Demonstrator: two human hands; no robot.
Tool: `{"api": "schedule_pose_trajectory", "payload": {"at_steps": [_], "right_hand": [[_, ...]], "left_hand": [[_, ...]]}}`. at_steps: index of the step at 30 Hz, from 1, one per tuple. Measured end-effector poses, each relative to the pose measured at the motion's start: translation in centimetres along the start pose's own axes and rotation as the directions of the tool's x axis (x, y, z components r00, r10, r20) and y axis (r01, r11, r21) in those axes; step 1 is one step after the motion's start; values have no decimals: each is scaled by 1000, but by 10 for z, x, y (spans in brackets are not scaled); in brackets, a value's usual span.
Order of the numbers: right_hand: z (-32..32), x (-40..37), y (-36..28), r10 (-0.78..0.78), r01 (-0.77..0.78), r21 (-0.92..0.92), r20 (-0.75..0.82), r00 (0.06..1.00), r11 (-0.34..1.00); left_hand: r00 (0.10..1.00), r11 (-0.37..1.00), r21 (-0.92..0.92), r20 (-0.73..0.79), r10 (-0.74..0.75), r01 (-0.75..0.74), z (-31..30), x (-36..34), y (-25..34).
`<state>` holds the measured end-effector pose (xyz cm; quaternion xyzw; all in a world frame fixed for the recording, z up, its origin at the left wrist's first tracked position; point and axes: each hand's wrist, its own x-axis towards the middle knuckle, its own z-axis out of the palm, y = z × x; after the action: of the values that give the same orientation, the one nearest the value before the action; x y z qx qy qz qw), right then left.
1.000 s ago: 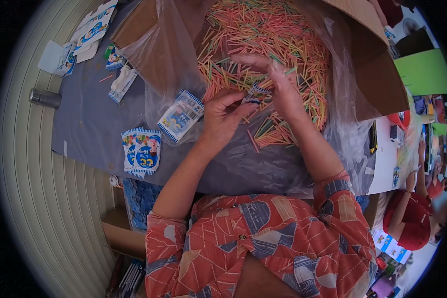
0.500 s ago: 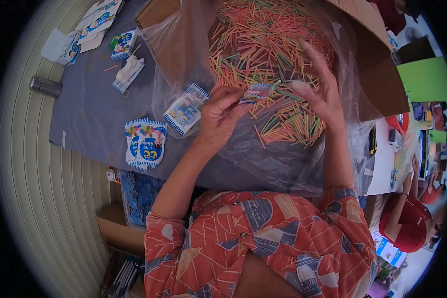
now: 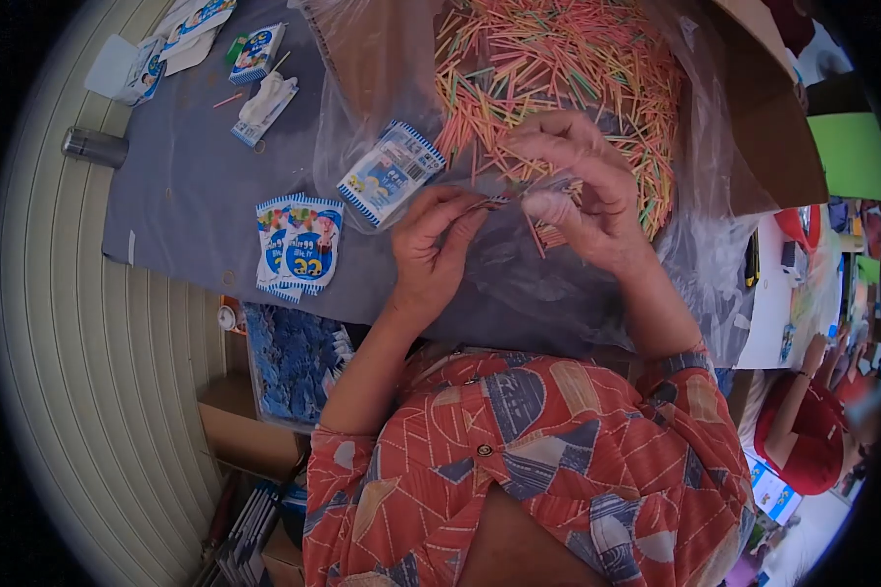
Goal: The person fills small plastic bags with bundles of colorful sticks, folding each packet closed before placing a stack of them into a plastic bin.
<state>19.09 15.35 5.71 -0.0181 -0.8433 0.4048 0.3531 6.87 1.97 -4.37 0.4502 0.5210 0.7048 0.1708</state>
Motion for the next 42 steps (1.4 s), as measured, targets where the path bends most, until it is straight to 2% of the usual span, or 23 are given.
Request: {"api": "schedule_pose_trajectory", "payload": {"at_steps": [2, 4, 5, 7, 9, 11, 13, 14, 16, 17, 20, 22, 26, 28, 32, 35, 36, 37, 38, 39, 40, 41, 42], "right_hand": [[0, -2, 3, 11, -10, -34, 35, 999, 999], [3, -12, 11, 125, -56, -197, 358, 925, 979], [2, -13, 12, 147, -75, -211, 351, 925, 975], [0, -7, 14, 31, -29, -13, 264, 964, 999], [-3, -7, 14, 51, -81, 91, 286, 957, 993], [-7, -9, 12, 53, -121, 205, 307, 950, 971], [-12, -17, 5, 384, -446, 194, 287, 877, 874], [-9, -17, 5, 382, -446, 197, 291, 877, 873], [-3, -20, 3, 173, -216, 216, 202, 964, 952], [-1, -21, 1, 174, -217, 220, 201, 964, 951], [2, -15, -6, 78, -96, 69, 225, 971, 993], [-1, -4, -15, -158, 208, -168, 272, 949, 964], [12, -1, -23, -217, 274, -198, 269, 939, 941], [14, 2, -25, -176, 274, -239, 363, 915, 932], [16, 4, -23, -213, 269, -139, 322, 922, 953], [8, -1, -25, -105, 135, -83, 293, 950, 987], [2, -6, -22, 14, 7, -89, 232, 973, 996], [-6, -13, -18, 135, -121, -89, 168, 977, 989], [-16, -20, -11, 144, -128, -102, 165, 976, 987], [-28, -28, -1, 189, -102, -339, 234, 954, 935], [-35, -34, 8, 250, -52, -555, 288, 924, 831], [-38, -38, 14, 258, -55, -569, 284, 924, 820], [-41, -43, 21, 285, -46, -660, 260, 923, 750]], "left_hand": [[999, 997, 75, 30, 27, -29, -6, -1, 2], [997, 995, 102, 77, -32, 24, -6, -4, 8], [990, 989, 134, 112, -84, 68, -4, -6, 10], [980, 982, 160, 152, -129, 105, -10, -11, 13], [969, 967, 215, 171, -178, 140, -18, -16, 12], [987, 969, 245, 144, -73, 36, -26, -18, 6], [989, 974, 224, 137, -46, 14, -29, -18, 6], [990, 981, 194, 137, -19, -8, -30, -18, 5], [992, 982, 186, 127, 4, -28, -26, -18, 4], [992, 983, 174, 120, 30, -51, -23, -19, 4], [989, 968, 223, 116, 92, -116, -22, -17, 7], [990, 975, 200, 121, 73, -96, -25, -18, 9], [987, 976, 181, 127, 96, -118, -25, -18, 11], [989, 976, 183, 118, 94, -115, -25, -20, 10], [992, 978, 183, 94, 84, -101, -28, -20, 14], [990, 968, 226, 107, 91, -113, -32, -24, 10], [990, 969, 218, 108, 91, -113, -33, -26, 8], [996, 986, 152, 64, 58, -68, -34, -28, 7], [999, 997, 80, 24, 23, -25, -35, -30, 7], [999, 998, 62, 30, 25, -27, -33, -32, 8], [976, 972, -160, -104, -190, 172, -31, -34, 12], [890, 860, -392, -180, -419, 325, -29, -33, 14], [994, 997, -29, -81, -73, 71, -35, -23, 11]]}}
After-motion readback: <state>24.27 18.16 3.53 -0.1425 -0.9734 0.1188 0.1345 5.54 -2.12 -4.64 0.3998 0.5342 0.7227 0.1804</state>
